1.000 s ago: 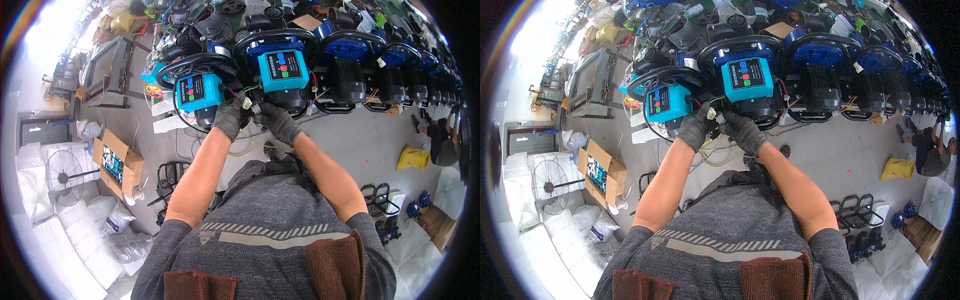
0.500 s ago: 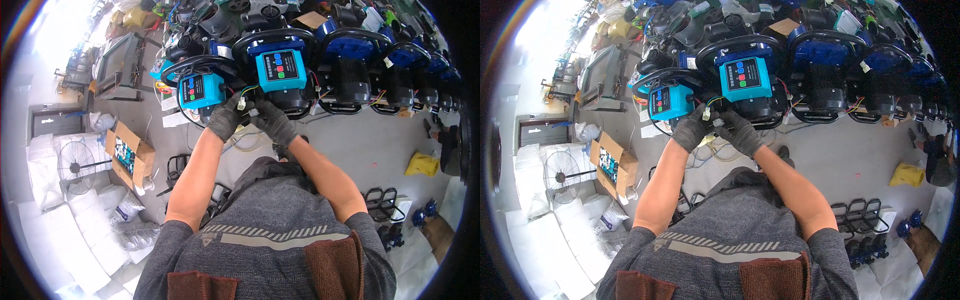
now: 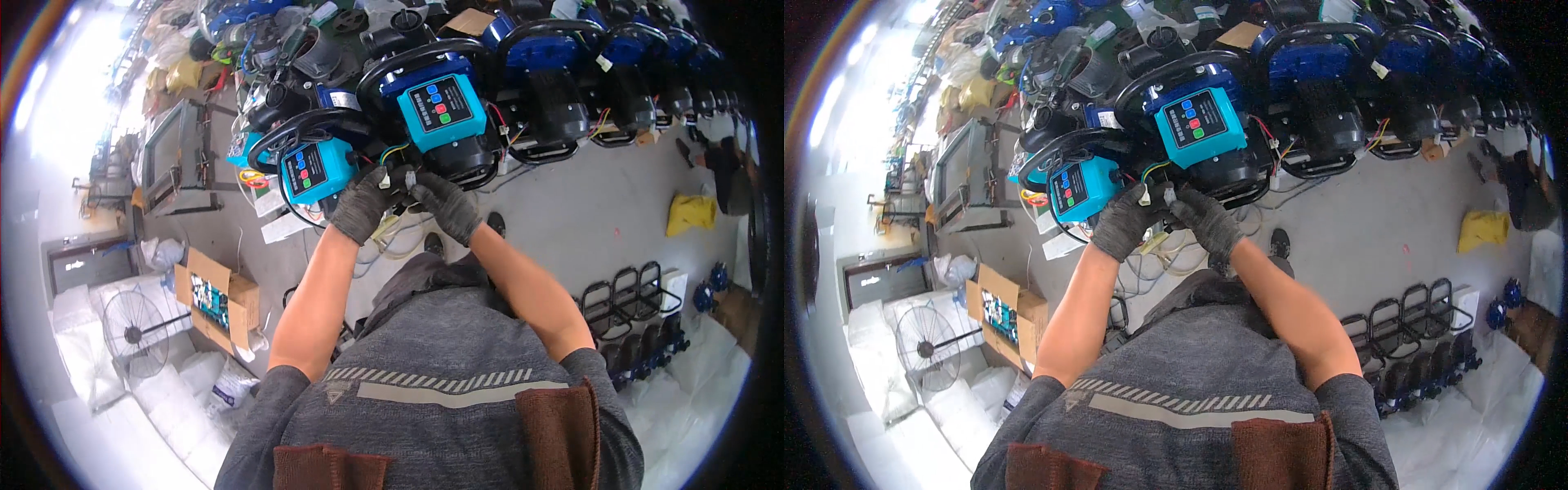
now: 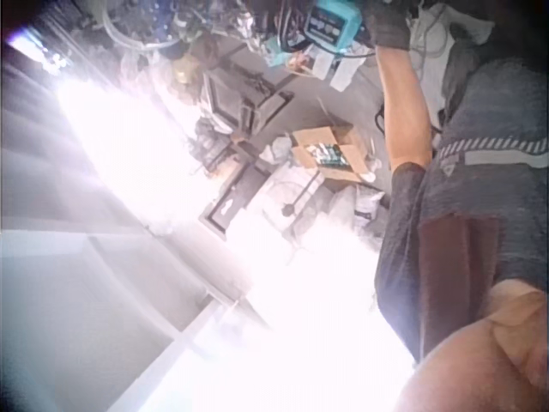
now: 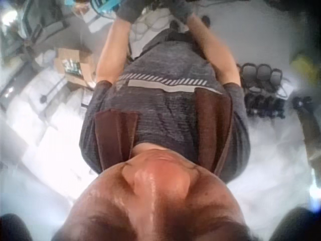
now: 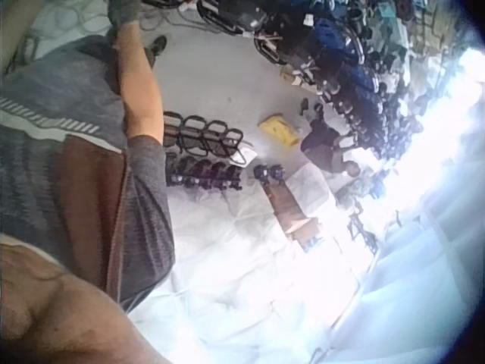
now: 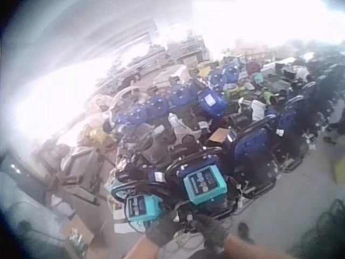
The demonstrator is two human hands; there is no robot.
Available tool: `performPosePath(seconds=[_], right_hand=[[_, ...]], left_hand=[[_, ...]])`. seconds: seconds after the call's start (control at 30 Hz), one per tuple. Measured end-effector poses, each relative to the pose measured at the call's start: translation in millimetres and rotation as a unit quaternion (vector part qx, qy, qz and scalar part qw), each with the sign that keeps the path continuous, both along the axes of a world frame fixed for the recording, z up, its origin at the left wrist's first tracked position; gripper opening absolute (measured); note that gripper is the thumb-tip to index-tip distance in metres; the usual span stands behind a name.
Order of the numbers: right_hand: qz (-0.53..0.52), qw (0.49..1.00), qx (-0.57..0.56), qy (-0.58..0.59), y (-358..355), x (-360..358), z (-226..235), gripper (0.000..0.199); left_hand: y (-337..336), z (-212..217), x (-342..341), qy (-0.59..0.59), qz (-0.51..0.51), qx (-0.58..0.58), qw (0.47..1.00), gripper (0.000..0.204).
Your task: Assemble electronic control modules onto industrial water pump motors and connect the wiring harnesses.
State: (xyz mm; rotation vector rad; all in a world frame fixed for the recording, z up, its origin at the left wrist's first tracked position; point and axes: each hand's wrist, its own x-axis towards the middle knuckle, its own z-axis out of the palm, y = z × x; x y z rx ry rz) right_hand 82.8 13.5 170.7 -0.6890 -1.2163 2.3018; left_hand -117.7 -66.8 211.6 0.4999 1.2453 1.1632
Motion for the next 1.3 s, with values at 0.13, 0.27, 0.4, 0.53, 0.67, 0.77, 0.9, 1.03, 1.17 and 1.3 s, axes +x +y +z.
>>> performPosePath(seconds=[0.13, 0.27, 0.4, 0.53, 0.67, 0.77, 0.9, 1.03, 1.17, 1.3], right_hand=[[0.017, 0.98, 0.142, -0.136, -22, -12, -11, 0.042], [-0.015, 0.958, 0.23, -0.171, -28, -15, -9, 0.039], [-0.006, 0.98, 0.14, -0.141, -29, -15, 0, 0.042], [0.004, 0.958, 0.189, -0.215, -27, -15, 9, 0.042], [0.031, 0.937, 0.217, -0.272, -22, -9, 16, 0.044], [-0.002, 0.959, 0.173, -0.222, -22, -7, 19, 0.045], [-0.022, 0.954, 0.151, -0.258, -25, -9, 22, 0.044], [-0.064, 0.961, 0.155, -0.221, -25, -15, 21, 0.041], [-0.099, 0.968, 0.132, -0.19, -27, -19, 13, 0.038], [-0.1, 0.969, 0.074, -0.215, -31, -25, 1, 0.036]], left_hand=[[4, -7, -1, -0.032, -0.005, 0.051, 0.998, 0.044], [9, -15, 2, -0.214, 0.086, 0.067, 0.971, 0.044], [8, -22, 6, -0.237, 0.061, 0.121, 0.962, 0.04], [7, -35, 14, -0.267, 0.075, 0.105, 0.955, 0.037], [9, -52, 25, -0.19, 0.096, 0.112, 0.971, 0.04], [8, -60, 28, -0.229, 0.084, 0.137, 0.96, 0.042], [3, -59, 28, -0.137, 0.089, 0.128, 0.978, 0.03], [4, -49, 25, -0.035, 0.091, 0.058, 0.994, 0.027], [3, -45, 29, -0.038, 0.122, 0.06, 0.99, 0.027], [3, -56, 33, 0.029, 0.114, 0.029, 0.993, 0.027]])
